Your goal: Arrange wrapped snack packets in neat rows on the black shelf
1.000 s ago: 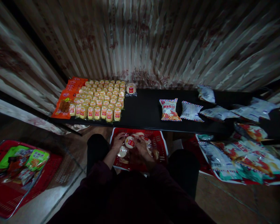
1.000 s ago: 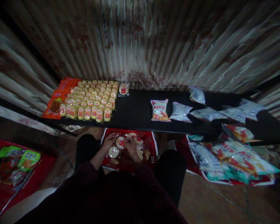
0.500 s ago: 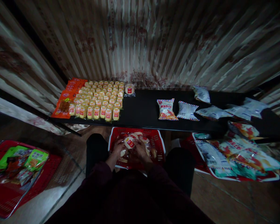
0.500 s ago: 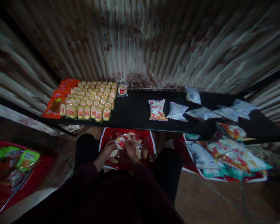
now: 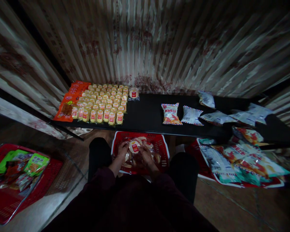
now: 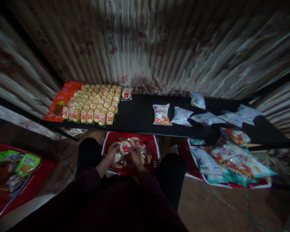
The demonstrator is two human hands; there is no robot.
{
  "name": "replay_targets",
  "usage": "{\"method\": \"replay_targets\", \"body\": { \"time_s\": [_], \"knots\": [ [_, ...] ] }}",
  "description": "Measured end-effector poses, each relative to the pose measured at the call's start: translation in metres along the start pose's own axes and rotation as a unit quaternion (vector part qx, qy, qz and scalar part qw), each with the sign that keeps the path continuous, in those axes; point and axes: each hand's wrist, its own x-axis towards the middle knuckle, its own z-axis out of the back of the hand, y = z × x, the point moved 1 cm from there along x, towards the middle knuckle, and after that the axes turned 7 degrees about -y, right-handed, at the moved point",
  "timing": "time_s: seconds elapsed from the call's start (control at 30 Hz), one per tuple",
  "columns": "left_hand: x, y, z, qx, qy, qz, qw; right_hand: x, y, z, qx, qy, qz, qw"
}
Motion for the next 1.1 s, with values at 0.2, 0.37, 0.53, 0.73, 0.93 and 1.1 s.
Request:
{"method": "replay_targets", "body": {
  "time_s": [0.2,0.37,0.53,0.73,0.93,1.1],
  "knots": [
    [-0.009,-0.012,-0.014,-0.019,-0.001,-0.022,1.000,-0.014,0.019,0.002,0.117,-0.012,-0.073,0.990],
    [-0.014,-0.017,-0.021,-0.033,-0.003,-0.009,0.999,-0.021,0.033,0.006,0.142,-0.005,-0.087,0.986],
    [-0.021,-0.027,-0.028,-0.023,0.010,-0.043,0.999,-0.025,0.048,0.005,0.172,-0.006,-0.113,0.979],
    [-0.028,-0.040,-0.036,-0.026,-0.016,-0.080,0.996,-0.031,0.064,0.002,0.195,0.007,-0.109,0.975],
    [-0.032,-0.052,-0.038,-0.035,0.001,-0.081,0.996,-0.037,0.077,-0.002,0.196,0.034,-0.080,0.977],
    [-0.037,-0.057,-0.041,-0.034,0.016,-0.084,0.996,-0.038,0.087,-0.002,0.224,0.012,-0.085,0.971]
  ]
}}
